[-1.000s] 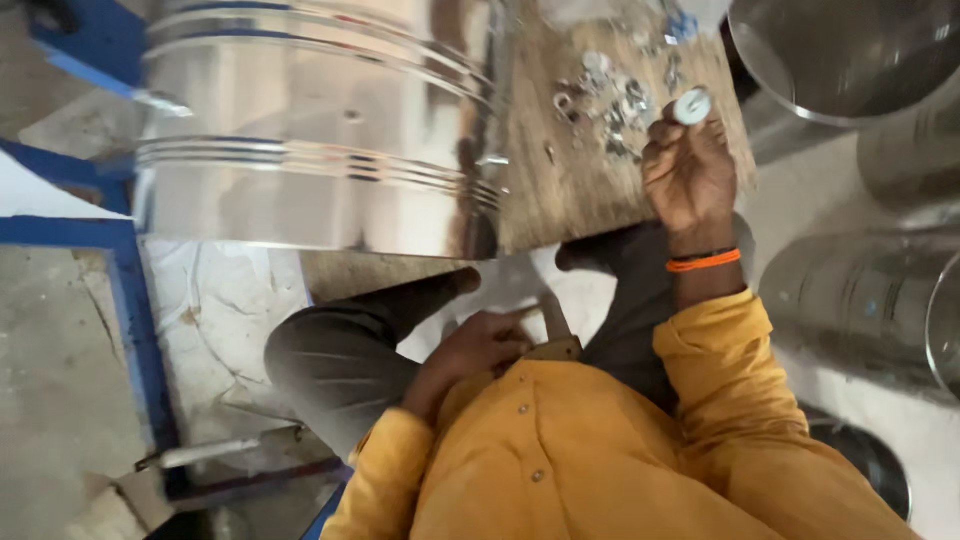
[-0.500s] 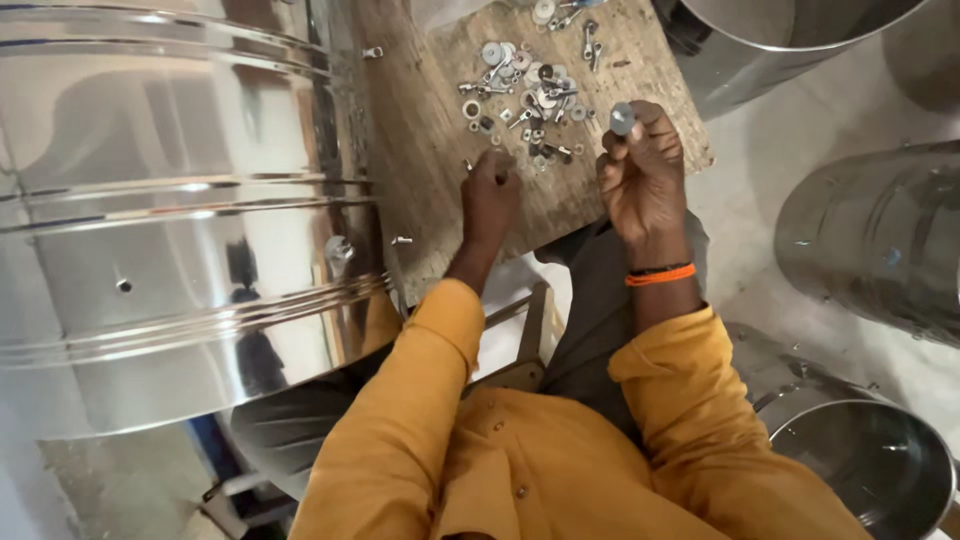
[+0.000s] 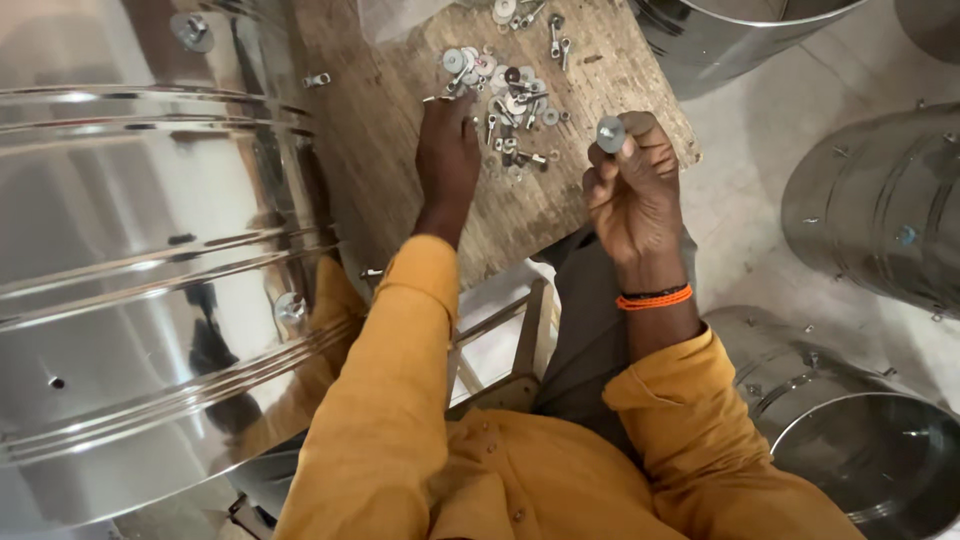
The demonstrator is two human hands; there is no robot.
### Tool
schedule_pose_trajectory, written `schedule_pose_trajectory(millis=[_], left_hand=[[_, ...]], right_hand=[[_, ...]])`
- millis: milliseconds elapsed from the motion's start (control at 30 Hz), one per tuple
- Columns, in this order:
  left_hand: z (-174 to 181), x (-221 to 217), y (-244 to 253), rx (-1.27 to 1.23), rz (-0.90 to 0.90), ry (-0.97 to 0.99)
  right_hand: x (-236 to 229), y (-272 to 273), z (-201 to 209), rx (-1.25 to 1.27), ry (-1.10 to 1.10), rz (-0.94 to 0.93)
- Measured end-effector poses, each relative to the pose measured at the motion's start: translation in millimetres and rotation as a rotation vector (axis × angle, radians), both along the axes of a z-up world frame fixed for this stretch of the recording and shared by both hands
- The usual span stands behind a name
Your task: The person assembles a large cylindrical stainless steel container by hand. They repeatedly pick up bolts, washers, and nuts from a wooden board and insert them into pre-drilled holes along the container's rim, tightening them to secure the structure.
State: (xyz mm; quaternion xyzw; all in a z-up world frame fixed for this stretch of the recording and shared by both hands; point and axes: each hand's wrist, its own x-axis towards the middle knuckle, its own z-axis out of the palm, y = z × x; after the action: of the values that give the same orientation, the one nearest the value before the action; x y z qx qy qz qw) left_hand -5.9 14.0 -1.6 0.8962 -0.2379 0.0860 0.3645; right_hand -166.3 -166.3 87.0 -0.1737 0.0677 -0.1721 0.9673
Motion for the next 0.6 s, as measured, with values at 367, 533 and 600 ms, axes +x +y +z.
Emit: schedule_pose_trajectory(millis=[367, 533, 600], left_hand=[[-19.6, 35.9, -19.5, 0.336, -0.033, -0.046], [-15.5, 39.3, -23.3, 0.335, 0.002, -0.1], [6.3, 26.0, -24.6, 0.127, 0.064, 0.001]], right_hand=[[2.5, -0.1, -0.7, -0.014, 0.008, 0.005], [5.1, 0.5, -2.5, -0.038, 0.03, 0.003], [7.2, 0.2, -4.3, -0.045, 0.034, 0.006]])
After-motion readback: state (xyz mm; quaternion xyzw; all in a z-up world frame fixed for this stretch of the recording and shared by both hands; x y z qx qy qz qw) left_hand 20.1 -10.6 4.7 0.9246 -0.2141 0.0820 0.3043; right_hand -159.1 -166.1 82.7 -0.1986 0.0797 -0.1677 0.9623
